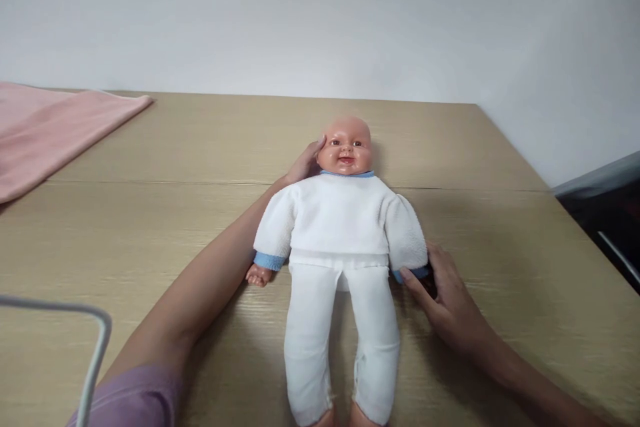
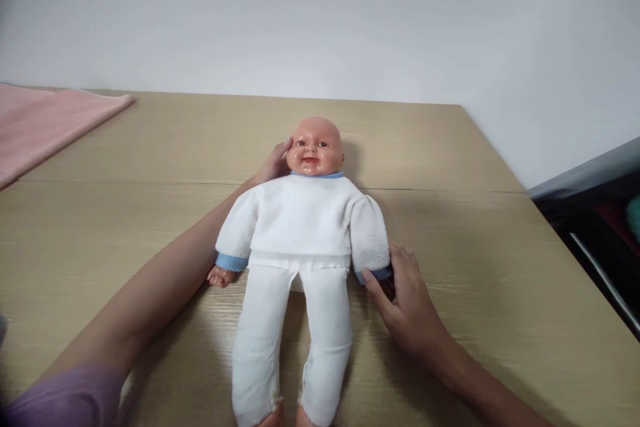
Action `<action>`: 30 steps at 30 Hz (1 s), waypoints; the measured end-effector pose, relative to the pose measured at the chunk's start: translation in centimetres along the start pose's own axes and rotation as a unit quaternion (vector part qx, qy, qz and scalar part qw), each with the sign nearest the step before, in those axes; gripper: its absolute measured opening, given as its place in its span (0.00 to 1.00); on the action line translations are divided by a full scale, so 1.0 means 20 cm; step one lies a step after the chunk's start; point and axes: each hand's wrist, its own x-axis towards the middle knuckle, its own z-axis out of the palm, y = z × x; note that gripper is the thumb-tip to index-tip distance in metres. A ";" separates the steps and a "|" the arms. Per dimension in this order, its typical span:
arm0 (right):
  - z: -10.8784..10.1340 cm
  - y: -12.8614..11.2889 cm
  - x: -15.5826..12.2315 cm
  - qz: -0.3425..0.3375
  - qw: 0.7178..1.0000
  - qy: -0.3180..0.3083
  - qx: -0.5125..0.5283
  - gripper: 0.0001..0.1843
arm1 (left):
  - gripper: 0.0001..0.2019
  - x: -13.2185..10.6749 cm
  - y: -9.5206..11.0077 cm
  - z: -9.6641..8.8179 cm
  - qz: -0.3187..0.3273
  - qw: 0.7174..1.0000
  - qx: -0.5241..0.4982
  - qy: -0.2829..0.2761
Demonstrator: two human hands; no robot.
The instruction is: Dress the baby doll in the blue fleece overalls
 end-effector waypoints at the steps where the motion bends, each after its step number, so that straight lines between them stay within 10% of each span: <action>1: 0.00 0.00 0.00 0.000 1.000 -0.001 -0.001 0.26 | 0.31 0.00 0.00 0.01 0.002 1.000 0.000 0.000; 30: -0.02 0.00 0.01 -0.013 0.999 -0.016 -0.025 0.23 | 0.36 0.06 -0.09 -0.12 0.063 0.997 0.011 0.048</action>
